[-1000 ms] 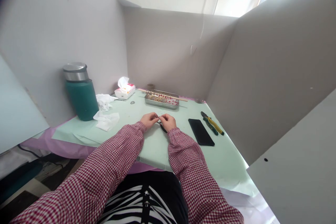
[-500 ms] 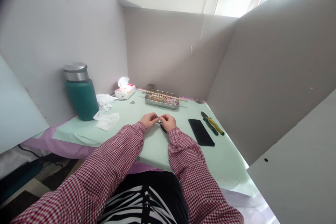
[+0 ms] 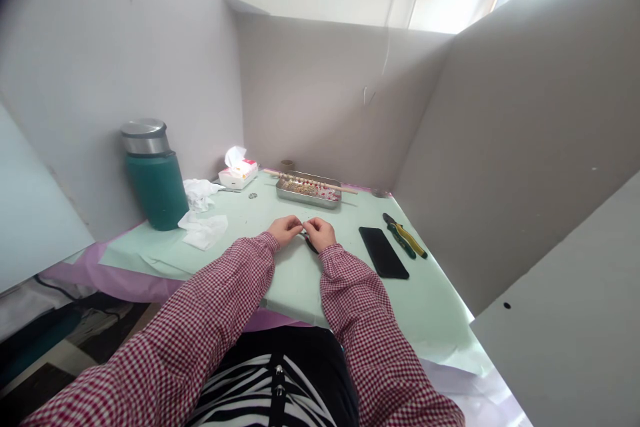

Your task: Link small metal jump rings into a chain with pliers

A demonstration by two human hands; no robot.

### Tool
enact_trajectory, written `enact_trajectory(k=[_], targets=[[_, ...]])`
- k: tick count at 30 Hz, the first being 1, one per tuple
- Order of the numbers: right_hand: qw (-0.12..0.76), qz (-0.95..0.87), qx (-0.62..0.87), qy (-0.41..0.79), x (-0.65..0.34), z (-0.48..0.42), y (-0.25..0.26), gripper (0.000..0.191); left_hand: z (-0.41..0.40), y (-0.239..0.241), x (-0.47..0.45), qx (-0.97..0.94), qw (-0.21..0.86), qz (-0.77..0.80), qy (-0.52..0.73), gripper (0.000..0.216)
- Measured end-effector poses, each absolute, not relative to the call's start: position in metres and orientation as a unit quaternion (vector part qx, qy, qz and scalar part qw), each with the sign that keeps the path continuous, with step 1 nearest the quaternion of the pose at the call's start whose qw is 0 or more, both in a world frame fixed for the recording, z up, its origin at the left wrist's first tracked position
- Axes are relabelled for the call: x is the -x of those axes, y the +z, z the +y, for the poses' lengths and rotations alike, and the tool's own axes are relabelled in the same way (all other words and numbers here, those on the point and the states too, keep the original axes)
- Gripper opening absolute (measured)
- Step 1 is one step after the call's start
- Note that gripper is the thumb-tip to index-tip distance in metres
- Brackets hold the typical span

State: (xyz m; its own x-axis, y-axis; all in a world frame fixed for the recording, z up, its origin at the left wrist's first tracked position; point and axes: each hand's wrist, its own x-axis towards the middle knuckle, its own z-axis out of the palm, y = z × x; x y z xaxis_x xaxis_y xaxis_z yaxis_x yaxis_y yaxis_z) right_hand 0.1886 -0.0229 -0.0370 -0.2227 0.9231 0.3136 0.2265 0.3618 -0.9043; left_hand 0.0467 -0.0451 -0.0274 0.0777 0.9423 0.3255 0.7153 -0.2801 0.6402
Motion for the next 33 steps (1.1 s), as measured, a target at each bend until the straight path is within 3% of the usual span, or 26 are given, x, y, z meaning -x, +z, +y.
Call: enact_trajectory(k=[33], targets=[[0.450,-0.665,0.426,0.416,-0.1893,-0.0242,-0.0350,0.027,-0.0456,-0.0269,-0.0468,-0.720,0.163,0.573,0.356,0.023]])
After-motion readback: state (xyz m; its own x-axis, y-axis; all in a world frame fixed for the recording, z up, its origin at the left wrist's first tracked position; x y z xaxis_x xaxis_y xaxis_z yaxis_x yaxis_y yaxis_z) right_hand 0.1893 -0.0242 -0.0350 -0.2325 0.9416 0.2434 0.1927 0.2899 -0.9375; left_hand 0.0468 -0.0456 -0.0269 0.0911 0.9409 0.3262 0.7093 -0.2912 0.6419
